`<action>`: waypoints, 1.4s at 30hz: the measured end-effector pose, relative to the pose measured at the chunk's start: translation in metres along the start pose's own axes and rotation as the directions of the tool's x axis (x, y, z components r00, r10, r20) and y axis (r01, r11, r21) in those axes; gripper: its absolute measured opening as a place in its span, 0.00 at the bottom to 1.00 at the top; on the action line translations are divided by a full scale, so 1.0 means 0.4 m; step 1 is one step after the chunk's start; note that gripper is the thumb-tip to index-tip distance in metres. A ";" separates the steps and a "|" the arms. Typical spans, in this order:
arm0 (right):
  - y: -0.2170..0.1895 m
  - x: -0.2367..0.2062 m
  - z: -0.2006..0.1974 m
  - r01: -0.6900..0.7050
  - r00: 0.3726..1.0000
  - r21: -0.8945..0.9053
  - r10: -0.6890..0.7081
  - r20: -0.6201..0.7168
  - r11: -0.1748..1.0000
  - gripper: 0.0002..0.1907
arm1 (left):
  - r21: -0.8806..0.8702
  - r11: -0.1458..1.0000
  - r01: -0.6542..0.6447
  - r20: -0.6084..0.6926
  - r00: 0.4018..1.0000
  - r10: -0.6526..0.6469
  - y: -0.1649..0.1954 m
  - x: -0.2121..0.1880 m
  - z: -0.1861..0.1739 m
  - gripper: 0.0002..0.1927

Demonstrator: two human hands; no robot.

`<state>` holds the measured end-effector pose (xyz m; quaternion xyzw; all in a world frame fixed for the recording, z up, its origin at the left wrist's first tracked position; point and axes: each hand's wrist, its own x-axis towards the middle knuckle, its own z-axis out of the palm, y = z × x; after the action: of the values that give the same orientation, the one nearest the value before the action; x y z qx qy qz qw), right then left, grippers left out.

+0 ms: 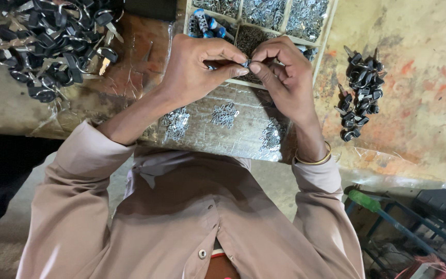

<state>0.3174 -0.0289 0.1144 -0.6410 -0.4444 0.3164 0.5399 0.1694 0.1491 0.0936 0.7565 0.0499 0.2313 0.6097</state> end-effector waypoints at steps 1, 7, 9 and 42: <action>-0.001 0.000 0.002 -0.011 1.000 -0.009 0.011 -0.012 1.000 0.05 | 0.006 1.000 0.001 -0.002 1.000 -0.001 0.000 0.000 0.000 0.08; 0.012 -0.003 0.017 -0.099 0.989 0.138 0.113 -0.092 0.985 0.03 | -0.014 1.000 0.026 -0.016 1.000 -0.026 -0.004 0.000 0.002 0.08; 0.020 -0.005 0.021 -0.076 0.991 0.181 0.094 -0.096 0.981 0.04 | -0.011 1.000 0.026 -0.022 0.999 -0.027 -0.003 0.000 0.001 0.08; 0.027 -0.006 0.006 -0.090 0.993 0.317 0.109 -0.043 0.944 0.09 | 0.030 0.999 -0.028 -0.049 0.998 0.029 -0.008 0.002 0.004 0.08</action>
<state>0.3167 -0.0301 0.1032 -0.5778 -0.3391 0.3904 0.6315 0.1714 0.1490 0.0904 0.7599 0.0576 0.2581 0.5938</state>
